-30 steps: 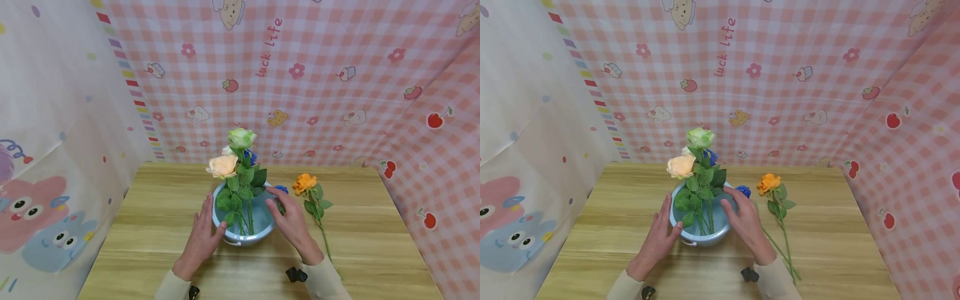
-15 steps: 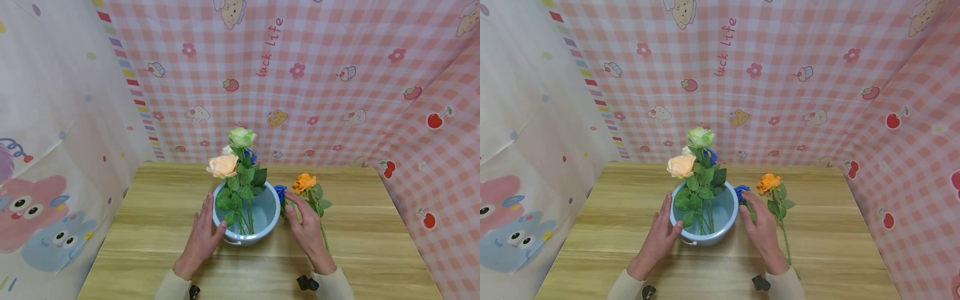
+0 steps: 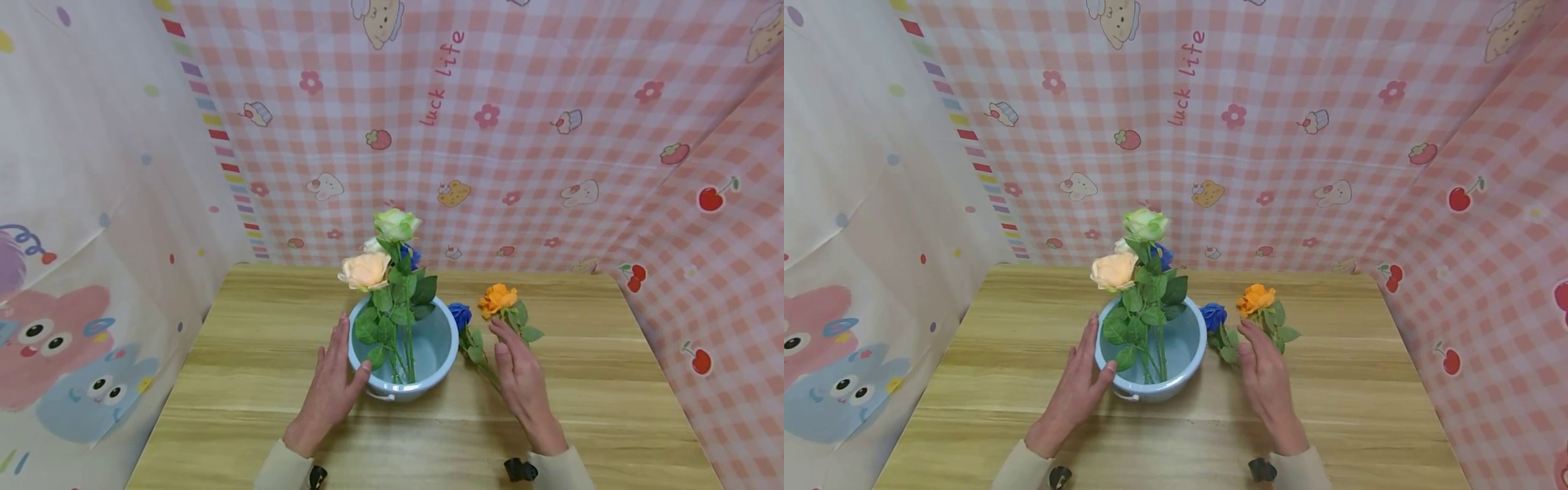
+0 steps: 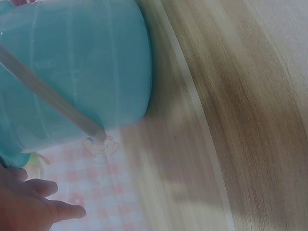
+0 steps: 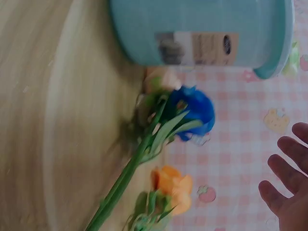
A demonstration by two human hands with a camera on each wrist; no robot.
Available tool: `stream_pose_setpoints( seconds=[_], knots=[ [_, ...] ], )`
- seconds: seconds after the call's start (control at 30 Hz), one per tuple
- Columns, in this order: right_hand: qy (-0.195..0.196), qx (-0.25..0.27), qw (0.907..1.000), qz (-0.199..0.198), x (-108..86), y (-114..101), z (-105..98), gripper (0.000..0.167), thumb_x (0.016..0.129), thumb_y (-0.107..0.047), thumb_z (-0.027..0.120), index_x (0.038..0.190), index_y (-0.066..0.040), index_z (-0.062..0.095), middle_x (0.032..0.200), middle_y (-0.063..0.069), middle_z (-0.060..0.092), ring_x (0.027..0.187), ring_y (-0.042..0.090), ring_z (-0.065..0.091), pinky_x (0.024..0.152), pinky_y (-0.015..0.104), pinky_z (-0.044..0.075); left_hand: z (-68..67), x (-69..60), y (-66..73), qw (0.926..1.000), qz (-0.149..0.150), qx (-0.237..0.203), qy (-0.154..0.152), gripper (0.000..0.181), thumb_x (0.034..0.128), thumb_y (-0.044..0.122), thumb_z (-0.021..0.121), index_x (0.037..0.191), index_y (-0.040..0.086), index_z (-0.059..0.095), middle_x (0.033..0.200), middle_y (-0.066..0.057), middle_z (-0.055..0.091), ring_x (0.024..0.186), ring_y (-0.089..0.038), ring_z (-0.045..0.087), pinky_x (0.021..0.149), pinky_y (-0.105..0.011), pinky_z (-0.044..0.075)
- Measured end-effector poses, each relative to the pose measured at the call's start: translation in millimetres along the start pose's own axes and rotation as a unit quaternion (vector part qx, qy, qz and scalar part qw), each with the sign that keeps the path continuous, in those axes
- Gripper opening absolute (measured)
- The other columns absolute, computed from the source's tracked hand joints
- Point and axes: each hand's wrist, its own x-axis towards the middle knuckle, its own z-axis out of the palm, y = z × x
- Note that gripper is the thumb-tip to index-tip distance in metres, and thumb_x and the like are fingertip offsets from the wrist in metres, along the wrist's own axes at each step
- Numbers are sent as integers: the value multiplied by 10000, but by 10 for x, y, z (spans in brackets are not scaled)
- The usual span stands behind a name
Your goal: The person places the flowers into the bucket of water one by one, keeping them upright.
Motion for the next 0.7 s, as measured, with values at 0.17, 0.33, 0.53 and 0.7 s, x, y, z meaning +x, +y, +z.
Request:
stream_pose_setpoints(
  seconds=[0.17,0.33,0.53,0.7],
  knots=[
    [-143,-307,9994,88,-49,125,-31,360,1085,-107,450,1367,42,618,1456,220,581,1349,425,530,1149,479,401,4,-7,-8,10000,-7,12,16,840,1030,415,510,1662,46,98,1726,-137,110,1549,-415,186,1160,-747,179],
    [-319,-563,9977,221,-97,262,-59,370,1083,-128,474,1377,61,598,1486,236,547,1356,457,509,1079,648,394,-1,-9,1,10000,-33,-18,21,840,1030,423,510,1663,49,104,1727,-122,103,1553,-402,174,1168,-740,174],
    [-566,-855,9932,550,-152,409,-101,445,1091,-220,487,1439,54,531,1511,264,505,1354,495,484,1093,658,373,-3,-4,13,10000,-54,-51,13,838,1025,387,533,1663,50,106,1728,-126,105,1554,-403,171,1170,-736,163],
    [-783,-1096,9885,692,-177,493,-152,500,1092,-268,496,1451,80,495,1481,311,506,1321,529,495,1071,673,388,-4,-1,19,9999,-85,-54,-17,841,1026,399,532,1664,52,106,1730,-110,94,1560,-387,162,1170,-737,172]
  ],
)
